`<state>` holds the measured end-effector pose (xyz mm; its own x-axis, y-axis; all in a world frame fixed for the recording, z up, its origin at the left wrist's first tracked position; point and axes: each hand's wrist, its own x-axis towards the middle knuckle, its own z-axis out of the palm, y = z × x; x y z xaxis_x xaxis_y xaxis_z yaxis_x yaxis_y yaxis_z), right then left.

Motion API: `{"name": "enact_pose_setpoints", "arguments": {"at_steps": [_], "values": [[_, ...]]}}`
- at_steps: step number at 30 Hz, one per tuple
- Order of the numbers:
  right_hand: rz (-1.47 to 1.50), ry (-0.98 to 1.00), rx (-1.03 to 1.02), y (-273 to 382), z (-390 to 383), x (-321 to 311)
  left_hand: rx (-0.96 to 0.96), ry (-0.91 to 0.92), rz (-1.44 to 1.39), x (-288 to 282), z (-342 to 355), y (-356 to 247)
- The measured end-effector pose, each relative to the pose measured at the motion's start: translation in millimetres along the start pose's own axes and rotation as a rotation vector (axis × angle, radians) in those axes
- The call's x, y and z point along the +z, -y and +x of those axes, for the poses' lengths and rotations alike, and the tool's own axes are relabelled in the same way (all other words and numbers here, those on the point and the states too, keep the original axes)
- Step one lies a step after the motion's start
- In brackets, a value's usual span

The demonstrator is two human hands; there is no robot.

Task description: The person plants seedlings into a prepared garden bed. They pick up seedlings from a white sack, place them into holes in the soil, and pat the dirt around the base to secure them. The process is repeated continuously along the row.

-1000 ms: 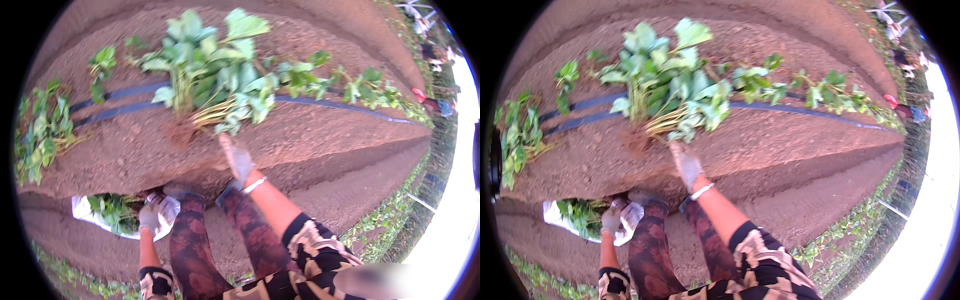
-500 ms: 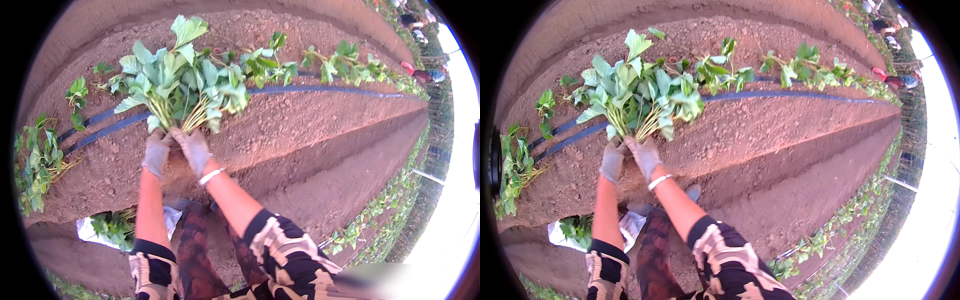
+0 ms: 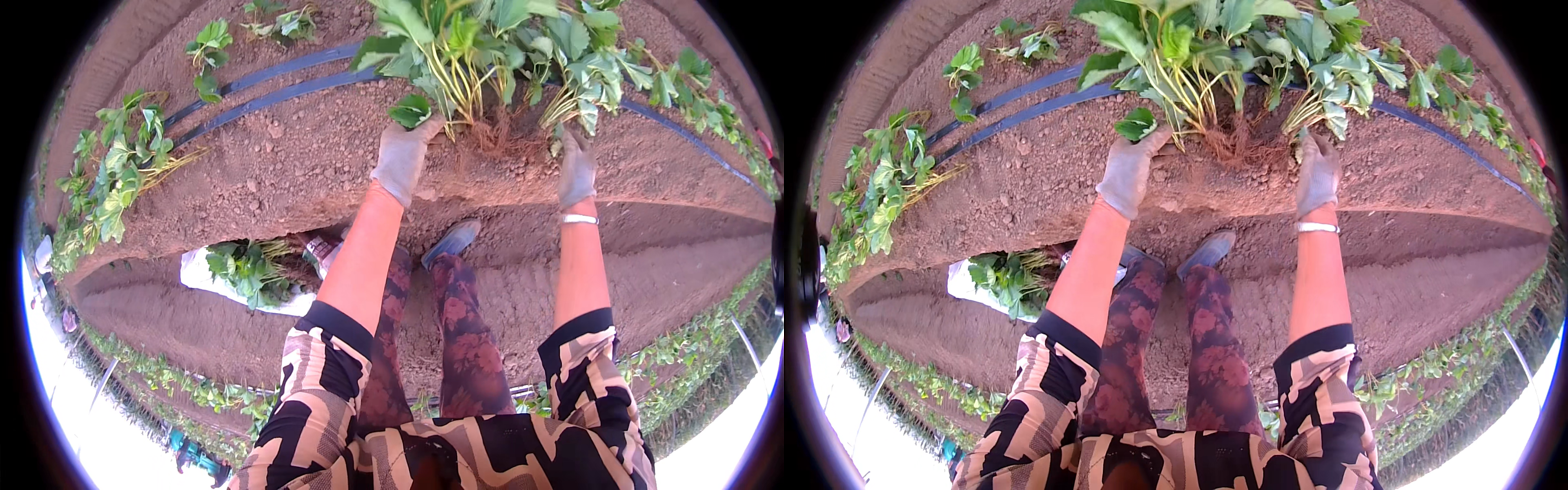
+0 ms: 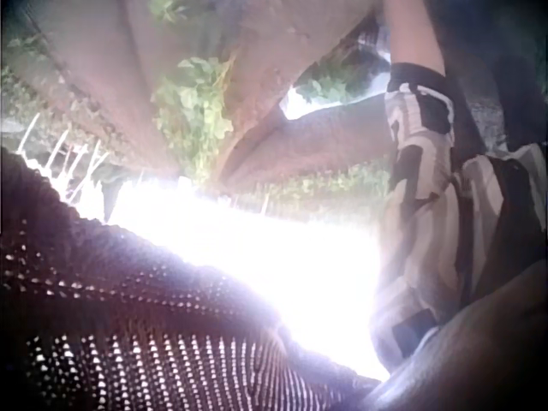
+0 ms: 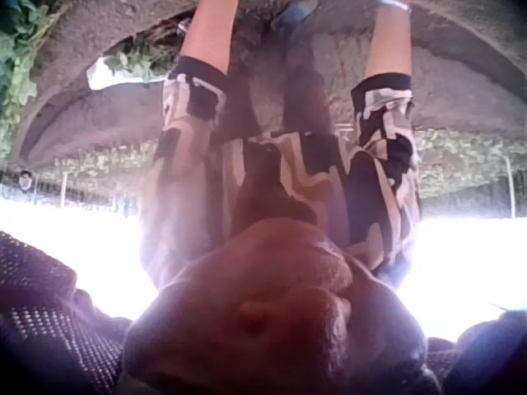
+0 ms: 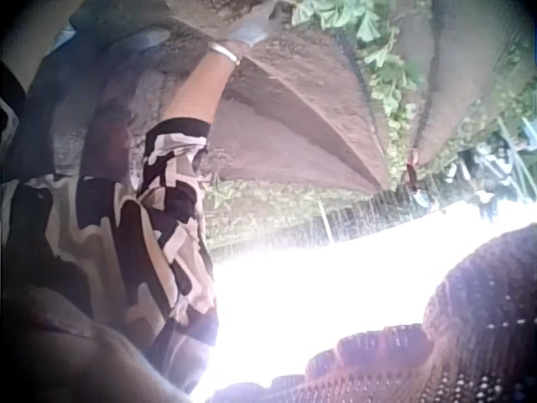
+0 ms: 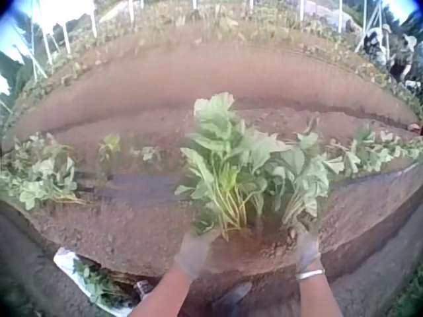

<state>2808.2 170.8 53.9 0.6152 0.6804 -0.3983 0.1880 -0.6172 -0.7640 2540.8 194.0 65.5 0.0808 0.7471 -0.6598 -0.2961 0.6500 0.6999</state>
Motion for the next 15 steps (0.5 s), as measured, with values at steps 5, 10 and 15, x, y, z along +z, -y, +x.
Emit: {"name": "enact_pose_setpoints", "arguments": {"at_steps": [5, 10, 15], "values": [[0.019, -0.034, -0.192, 28, -70, 14, 0.033, 0.012, -0.146, -26, -1, -2], [-0.015, 0.422, -0.122, 69, -110, 64, 0.047, 0.137, -0.313, -11, -3, 0], [-0.143, 0.593, -0.204, 39, -111, 106, 0.067, 0.211, -0.429, -27, -11, -2]]}}
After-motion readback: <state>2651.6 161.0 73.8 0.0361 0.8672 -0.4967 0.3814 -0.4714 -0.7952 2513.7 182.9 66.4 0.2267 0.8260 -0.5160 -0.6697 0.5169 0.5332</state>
